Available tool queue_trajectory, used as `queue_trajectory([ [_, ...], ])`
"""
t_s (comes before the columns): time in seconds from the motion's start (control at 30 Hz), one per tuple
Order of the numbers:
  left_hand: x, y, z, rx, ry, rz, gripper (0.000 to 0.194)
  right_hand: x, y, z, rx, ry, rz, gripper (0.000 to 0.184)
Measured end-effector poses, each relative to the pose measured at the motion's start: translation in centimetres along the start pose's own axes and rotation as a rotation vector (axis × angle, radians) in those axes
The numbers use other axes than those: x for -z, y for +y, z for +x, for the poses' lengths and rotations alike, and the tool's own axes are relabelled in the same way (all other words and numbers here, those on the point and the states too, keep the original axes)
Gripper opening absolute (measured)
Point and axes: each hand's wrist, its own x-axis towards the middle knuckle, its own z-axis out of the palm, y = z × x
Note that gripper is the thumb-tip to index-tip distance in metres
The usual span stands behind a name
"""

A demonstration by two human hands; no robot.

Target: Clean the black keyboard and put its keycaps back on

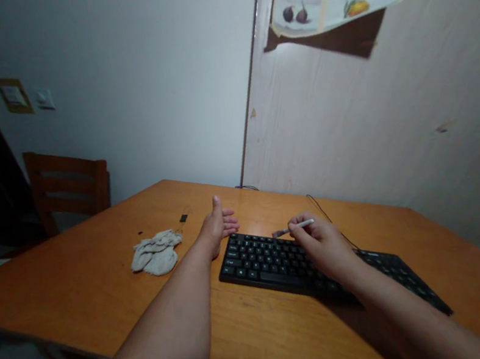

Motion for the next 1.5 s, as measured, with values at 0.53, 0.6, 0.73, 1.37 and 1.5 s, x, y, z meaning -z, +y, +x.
queue_trajectory([
  [0.53,-0.1,0.1,-0.6,-0.043,-0.010,0.062,0.081,1.2,-2.2,-2.3,0.118,-0.192,-0.123,0.022],
  [0.6,-0.1,0.0,-0.5,-0.051,-0.010,0.073,0.082,1.4,-2.4,-2.4,0.115,-0.195,-0.128,0.021],
  [0.73,-0.1,-0.1,-0.3,-0.047,-0.016,0.094,0.082,1.9,-2.8,-2.4,0.115,-0.210,-0.145,0.023],
  [1.37,0.3,-0.5,0.2,-0.060,-0.035,0.139,0.082,2.4,0.7,-0.4,-0.192,0.095,0.484,0.030],
  [1.5,0.3,-0.5,0.2,-0.060,-0.032,0.126,0.081,2.0,1.0,-0.3,-0.213,0.057,0.525,0.029],
])
